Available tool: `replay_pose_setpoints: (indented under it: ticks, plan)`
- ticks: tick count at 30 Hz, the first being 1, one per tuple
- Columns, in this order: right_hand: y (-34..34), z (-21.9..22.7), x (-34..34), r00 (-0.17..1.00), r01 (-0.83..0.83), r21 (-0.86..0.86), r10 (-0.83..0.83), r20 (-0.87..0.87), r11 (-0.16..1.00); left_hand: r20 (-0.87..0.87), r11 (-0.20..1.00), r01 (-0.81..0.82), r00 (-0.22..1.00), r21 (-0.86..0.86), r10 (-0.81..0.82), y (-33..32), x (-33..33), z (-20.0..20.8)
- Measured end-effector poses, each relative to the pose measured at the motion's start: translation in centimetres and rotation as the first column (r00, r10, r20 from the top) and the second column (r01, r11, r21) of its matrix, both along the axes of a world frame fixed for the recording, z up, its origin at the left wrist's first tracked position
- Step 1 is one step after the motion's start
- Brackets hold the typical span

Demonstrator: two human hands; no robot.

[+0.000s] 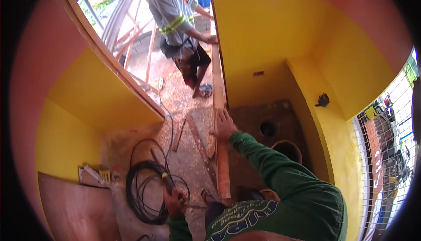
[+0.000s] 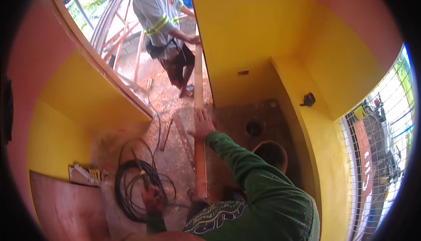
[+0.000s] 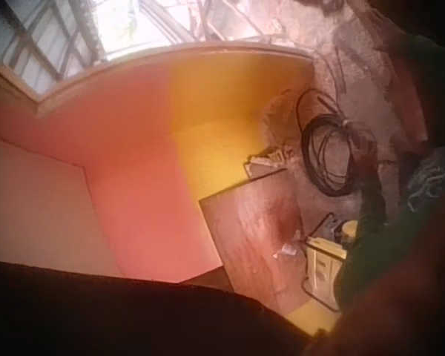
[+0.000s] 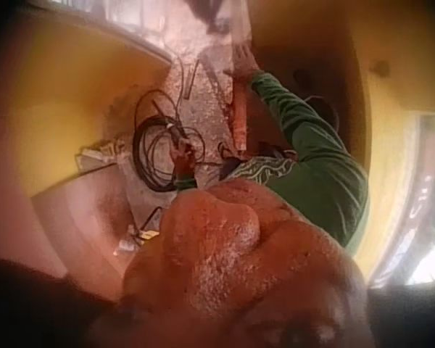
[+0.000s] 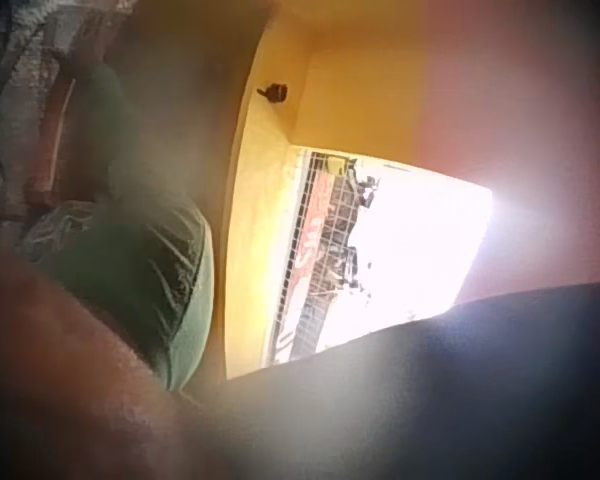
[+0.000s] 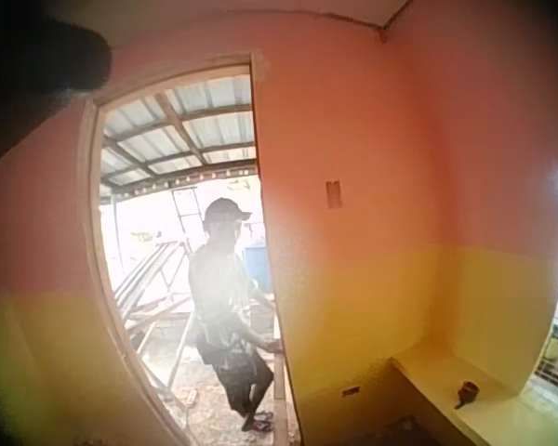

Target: The person carves mortises into the edge of a wooden door using a chisel and a hammer, then tests the fit by placing a metal hinge onto the carved recess.

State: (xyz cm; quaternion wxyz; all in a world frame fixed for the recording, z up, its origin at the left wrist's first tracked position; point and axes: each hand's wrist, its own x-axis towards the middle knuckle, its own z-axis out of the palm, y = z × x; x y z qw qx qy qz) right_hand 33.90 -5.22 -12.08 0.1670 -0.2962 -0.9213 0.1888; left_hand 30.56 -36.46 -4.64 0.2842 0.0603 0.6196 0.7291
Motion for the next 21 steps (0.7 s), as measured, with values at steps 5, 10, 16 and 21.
replay_pose_setpoints:
  ticks: [5,10,16,21]
  plan:
    - [-3.2,2.0,-1.7,0.966,-0.231,-0.225,0.252,0.066,0.946,0.206,0.998,-0.048,0.978,0.027,0.041,-3.7,2.0,-1.7]
    - [-4.2,1.1,-1.2,0.925,-0.241,0.115,0.264,-0.273,0.964,0.384,0.989,0.101,0.914,0.107,-0.135,-3.6,1.1,-3.4]
    - [-4.6,3.4,1.3,0.938,0.285,-0.086,-0.259,0.23,0.955,0.13,0.962,0.237,0.958,0.135,-0.254,-4.2,-3.1,-3.6]
    - [-4.4,3.9,1.2,0.886,0.328,-0.053,-0.287,0.365,0.943,0.051,0.9,0.348,0.936,-0.261,-0.347,-3.1,-8.8,-3.6]
